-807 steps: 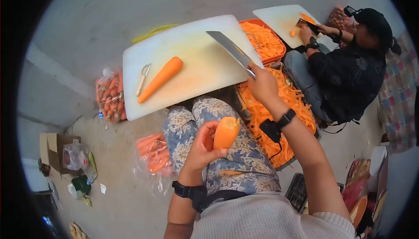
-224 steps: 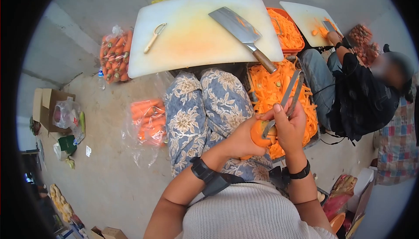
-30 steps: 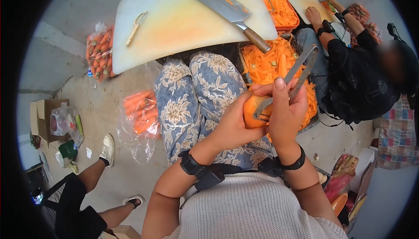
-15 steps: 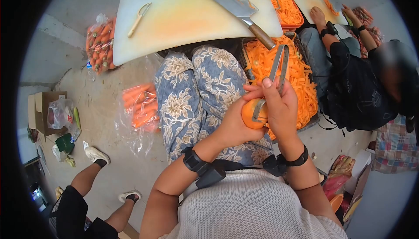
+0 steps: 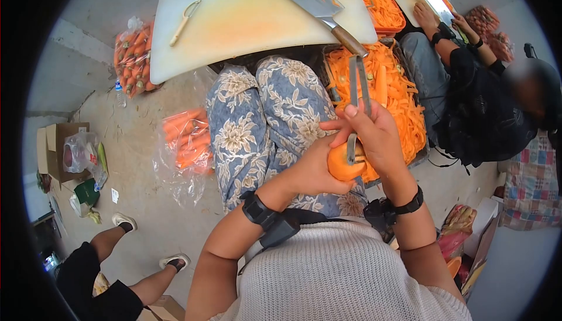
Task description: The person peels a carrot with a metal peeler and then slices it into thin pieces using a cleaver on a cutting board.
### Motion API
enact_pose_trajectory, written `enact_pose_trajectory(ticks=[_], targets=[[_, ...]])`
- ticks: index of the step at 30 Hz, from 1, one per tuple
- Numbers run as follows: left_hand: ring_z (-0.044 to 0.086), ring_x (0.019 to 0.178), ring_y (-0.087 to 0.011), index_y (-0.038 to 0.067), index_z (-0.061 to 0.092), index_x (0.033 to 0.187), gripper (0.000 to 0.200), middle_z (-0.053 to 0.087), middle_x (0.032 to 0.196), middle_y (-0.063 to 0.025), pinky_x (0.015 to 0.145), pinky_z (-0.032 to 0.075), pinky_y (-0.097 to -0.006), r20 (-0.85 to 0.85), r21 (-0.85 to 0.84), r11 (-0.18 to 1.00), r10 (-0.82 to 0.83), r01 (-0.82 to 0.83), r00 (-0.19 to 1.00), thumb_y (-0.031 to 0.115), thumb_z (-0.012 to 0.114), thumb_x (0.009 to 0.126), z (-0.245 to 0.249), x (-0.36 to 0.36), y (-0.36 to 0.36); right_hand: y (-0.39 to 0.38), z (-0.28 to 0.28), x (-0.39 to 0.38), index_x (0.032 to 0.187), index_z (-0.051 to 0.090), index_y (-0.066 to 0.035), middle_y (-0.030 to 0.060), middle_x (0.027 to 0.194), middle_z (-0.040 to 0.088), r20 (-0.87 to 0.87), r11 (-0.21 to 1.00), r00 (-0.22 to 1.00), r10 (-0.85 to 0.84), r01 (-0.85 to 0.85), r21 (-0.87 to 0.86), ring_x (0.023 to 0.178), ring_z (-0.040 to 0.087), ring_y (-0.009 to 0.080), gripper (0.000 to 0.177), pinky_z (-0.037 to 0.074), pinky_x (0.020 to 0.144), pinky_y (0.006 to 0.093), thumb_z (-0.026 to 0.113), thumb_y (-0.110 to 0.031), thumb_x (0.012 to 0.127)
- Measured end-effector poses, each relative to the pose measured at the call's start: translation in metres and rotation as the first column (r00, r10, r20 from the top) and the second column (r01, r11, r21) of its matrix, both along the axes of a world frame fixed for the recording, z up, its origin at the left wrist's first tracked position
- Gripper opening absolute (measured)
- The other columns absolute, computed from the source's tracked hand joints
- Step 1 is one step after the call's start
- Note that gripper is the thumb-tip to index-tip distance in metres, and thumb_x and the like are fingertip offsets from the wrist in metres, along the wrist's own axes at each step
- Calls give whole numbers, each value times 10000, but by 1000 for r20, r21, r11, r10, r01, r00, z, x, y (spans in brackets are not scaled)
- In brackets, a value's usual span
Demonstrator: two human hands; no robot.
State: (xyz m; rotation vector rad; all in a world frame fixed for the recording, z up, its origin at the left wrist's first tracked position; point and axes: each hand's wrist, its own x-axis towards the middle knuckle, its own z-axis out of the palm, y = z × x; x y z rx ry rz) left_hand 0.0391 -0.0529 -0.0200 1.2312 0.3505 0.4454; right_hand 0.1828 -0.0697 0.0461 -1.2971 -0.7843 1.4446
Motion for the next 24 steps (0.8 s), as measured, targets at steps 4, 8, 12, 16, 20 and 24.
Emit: enact_pose_trajectory(ticks=[4,8,12,16,20,24], targets=[[566,993,-106,33,469,1265,704,583,1070,-25,834,478,-253,25,-80,996,-30,32,999,29,786,636,3,-2,3,0,-1,1,810,500,-56,106,661,657,-5,996,996,85,-85,3,850,679,183,246,532,754,283,597,-235,948],[578,960,-112,49,523,1175,606,592,1032,-22,800,491,-255,-32,-89,991,-105,102,994,24,790,631,3,-4,2,-1,-1,3,819,494,-46,105,669,661,-41,986,985,166,-166,8,844,674,171,246,528,771,283,606,-226,942],[585,935,-117,58,559,1116,531,601,996,-14,788,496,-257,12,-74,989,-129,130,992,26,791,640,-2,-4,1,1,0,4,813,495,-49,98,676,665,-36,969,968,246,-247,-12,824,667,158,247,527,774,280,613,-226,939],[588,939,-118,56,572,1104,506,613,992,-12,784,498,-263,13,-80,978,-193,194,981,31,793,650,-4,-5,2,2,1,9,960,507,-3,128,683,679,1,940,942,337,-336,-52,968,665,220,242,483,901,332,569,-238,953],[598,932,-120,54,584,1101,494,627,999,-15,791,500,-265,-16,-64,966,-253,251,967,37,795,655,-4,-6,3,1,2,9,918,496,-31,120,676,675,-16,920,922,386,-387,-62,944,669,214,230,501,861,320,590,-239,945],[606,921,-122,45,580,1106,496,632,984,-14,802,502,-265,-41,-39,942,-335,333,941,35,792,657,1,-3,6,1,3,10,898,490,-41,113,670,671,-22,904,908,419,-419,-83,930,672,211,237,511,830,310,589,-250,946]])
